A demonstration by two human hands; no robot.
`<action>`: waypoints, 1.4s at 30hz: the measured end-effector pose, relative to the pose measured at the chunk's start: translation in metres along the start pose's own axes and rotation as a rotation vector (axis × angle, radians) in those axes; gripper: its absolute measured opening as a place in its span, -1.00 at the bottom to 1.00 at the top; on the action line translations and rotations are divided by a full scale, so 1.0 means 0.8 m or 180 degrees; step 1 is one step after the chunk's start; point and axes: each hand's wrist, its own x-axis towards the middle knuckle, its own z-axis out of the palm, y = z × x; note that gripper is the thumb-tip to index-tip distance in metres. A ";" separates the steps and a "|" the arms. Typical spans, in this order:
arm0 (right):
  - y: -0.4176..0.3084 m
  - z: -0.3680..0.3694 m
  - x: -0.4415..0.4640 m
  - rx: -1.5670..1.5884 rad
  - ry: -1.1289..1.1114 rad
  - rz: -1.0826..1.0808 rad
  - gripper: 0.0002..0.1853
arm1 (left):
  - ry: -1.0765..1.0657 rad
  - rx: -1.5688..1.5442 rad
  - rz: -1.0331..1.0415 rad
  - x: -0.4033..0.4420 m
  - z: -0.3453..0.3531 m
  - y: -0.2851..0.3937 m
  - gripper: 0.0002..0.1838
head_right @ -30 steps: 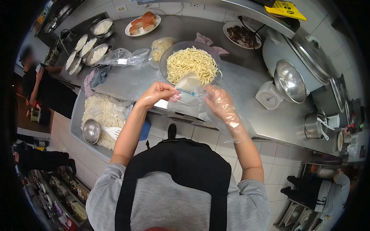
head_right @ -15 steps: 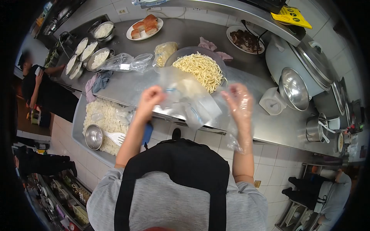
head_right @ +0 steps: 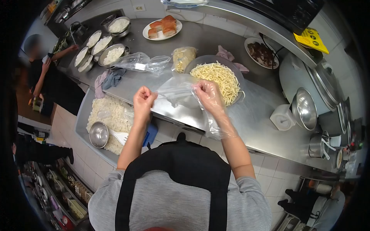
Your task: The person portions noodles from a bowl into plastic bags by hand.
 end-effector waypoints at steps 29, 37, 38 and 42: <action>0.051 -0.019 0.122 -0.4158 -0.0237 0.0056 -0.46 | 0.0588 0.3379 0.2098 0.137 -0.053 0.112 -0.58; -0.077 -0.088 0.113 0.0146 0.1314 -0.0165 -0.70 | 0.0357 0.3170 0.2031 0.173 -0.073 0.101 -0.57; -0.086 -0.120 0.125 -0.0063 0.0569 -0.0227 -0.73 | 0.0306 0.3140 0.1997 0.178 -0.072 0.100 -0.56; -0.207 -0.119 0.103 -0.0310 0.1133 -0.0814 -0.65 | 0.0179 0.2930 0.2047 0.192 -0.063 0.093 -0.56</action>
